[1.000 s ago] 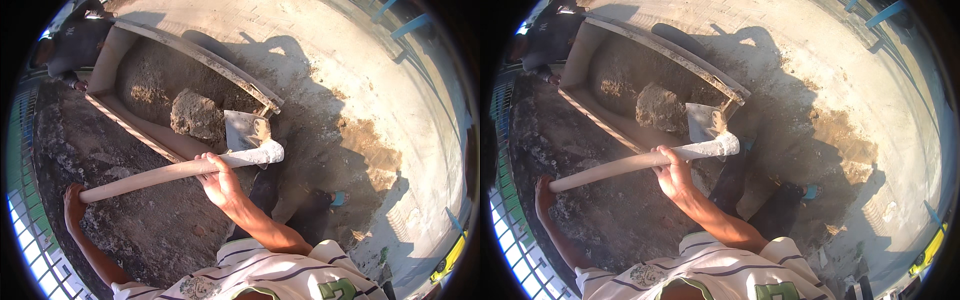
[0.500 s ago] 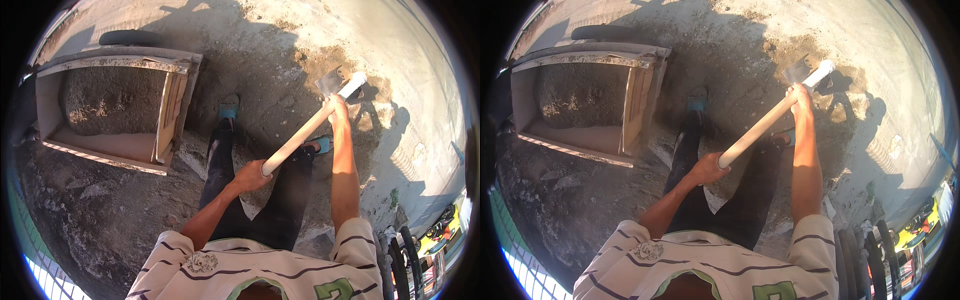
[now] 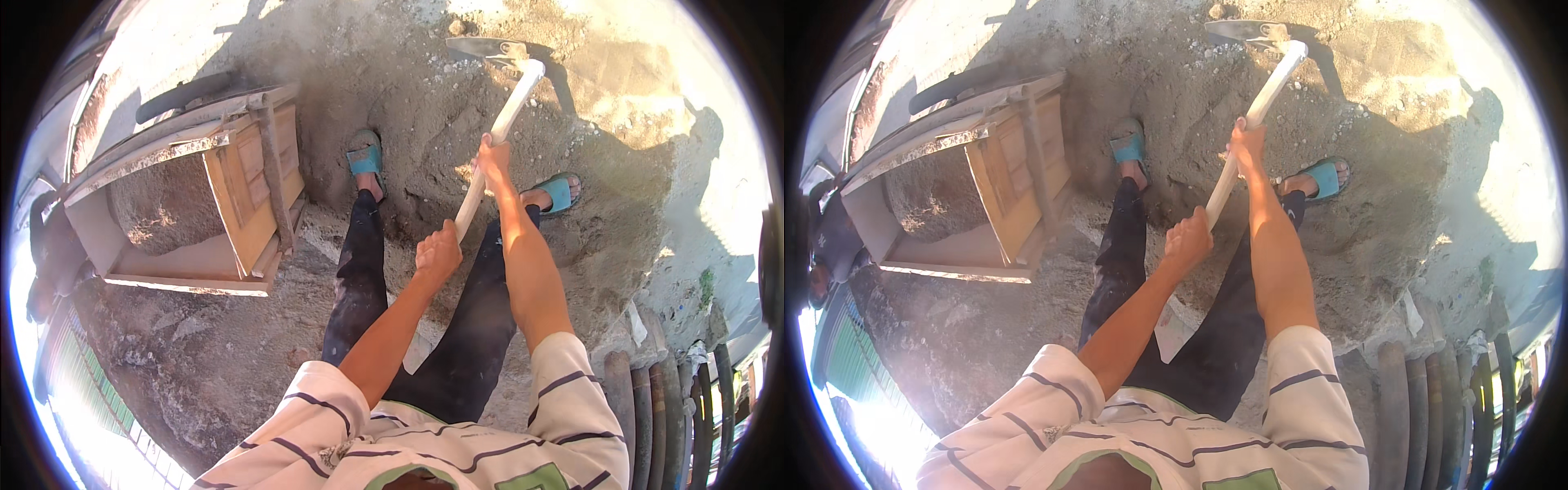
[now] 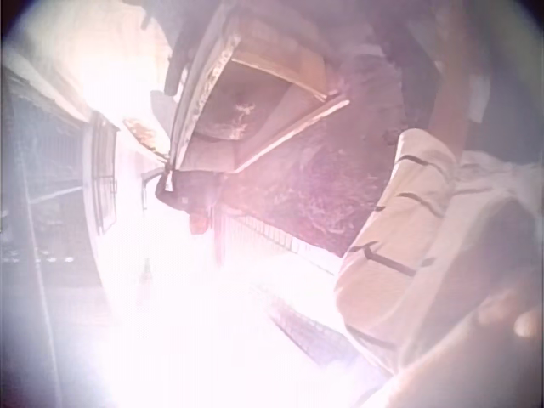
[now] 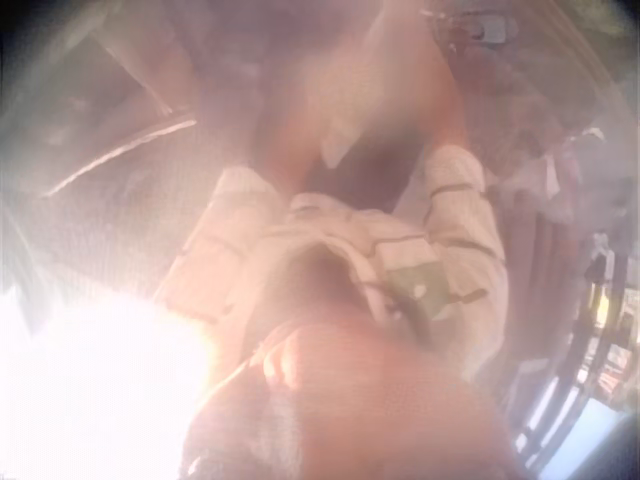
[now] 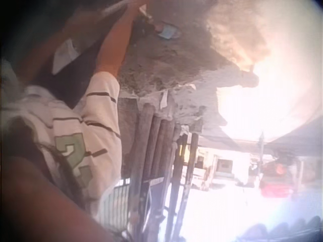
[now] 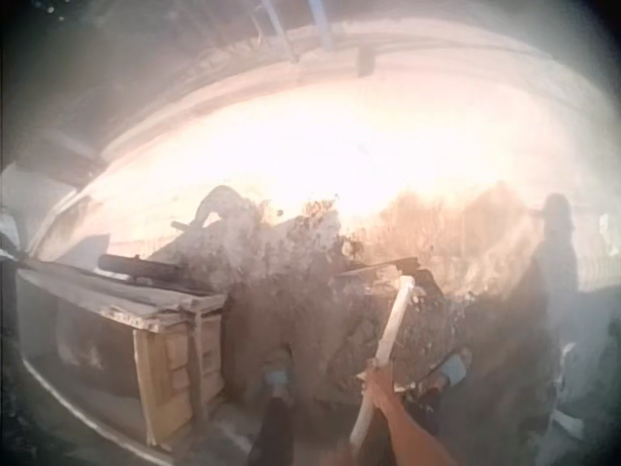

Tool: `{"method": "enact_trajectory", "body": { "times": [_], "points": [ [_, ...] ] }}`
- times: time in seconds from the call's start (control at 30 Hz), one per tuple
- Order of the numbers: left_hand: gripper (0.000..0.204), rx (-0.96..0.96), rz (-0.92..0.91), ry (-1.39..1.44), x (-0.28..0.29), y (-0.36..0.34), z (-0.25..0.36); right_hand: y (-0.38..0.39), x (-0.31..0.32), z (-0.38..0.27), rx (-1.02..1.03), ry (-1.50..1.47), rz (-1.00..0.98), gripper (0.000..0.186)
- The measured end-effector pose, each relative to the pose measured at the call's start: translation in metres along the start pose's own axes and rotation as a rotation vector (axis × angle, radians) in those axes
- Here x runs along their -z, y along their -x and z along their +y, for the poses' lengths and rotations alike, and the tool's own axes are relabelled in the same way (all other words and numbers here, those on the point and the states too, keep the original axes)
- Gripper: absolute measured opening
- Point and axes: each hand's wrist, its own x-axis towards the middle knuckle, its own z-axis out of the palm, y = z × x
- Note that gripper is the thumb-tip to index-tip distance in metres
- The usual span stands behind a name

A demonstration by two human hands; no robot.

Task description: The person adjusts a plywood board in a wooden cart and then uses a hoe to shovel a mixture of sand and cement from a pile on the ground into the cart.

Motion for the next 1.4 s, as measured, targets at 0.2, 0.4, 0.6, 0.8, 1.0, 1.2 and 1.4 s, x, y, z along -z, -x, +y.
{"method": "enact_trajectory", "body": {
  "times": [0.2, 0.4, 0.6, 0.8, 1.0, 1.2, 1.4],
  "points": [
    [0.039, 0.256, -0.282, 0.059, -0.069, 0.114, -0.076, 0.136, -0.027, 0.113, -0.454, 0.232, -0.048, 0.04],
    [0.042, 0.208, -0.296, 0.088, -0.01, 0.123, -0.044, 0.134, -0.011, 0.137, -0.505, -0.035, -0.063, 0.027],
    [0.033, 0.058, -0.262, 0.172, 0.085, 0.157, -0.058, 0.163, -0.01, 0.088, -0.543, -0.421, -0.215, 0.023],
    [0.032, -0.172, -0.303, 0.215, 0.198, 0.249, -0.124, 0.174, 0.002, 0.047, -0.355, -0.904, -0.271, 0.024],
    [0.031, -0.165, -0.356, 0.1, 0.364, 0.356, -0.234, 0.249, -0.068, -0.057, -0.404, -0.838, -0.034, 0.027],
    [0.028, 0.028, 0.405, -0.147, 0.478, 0.503, -0.416, 0.474, -0.255, -0.175, -0.33, -0.917, -0.285, 0.022],
    [0.043, 0.524, 1.265, -0.707, 0.537, 0.661, -0.674, 0.649, -0.526, -0.197, -0.928, -0.898, -1.061, 0.035]
  ]
}}
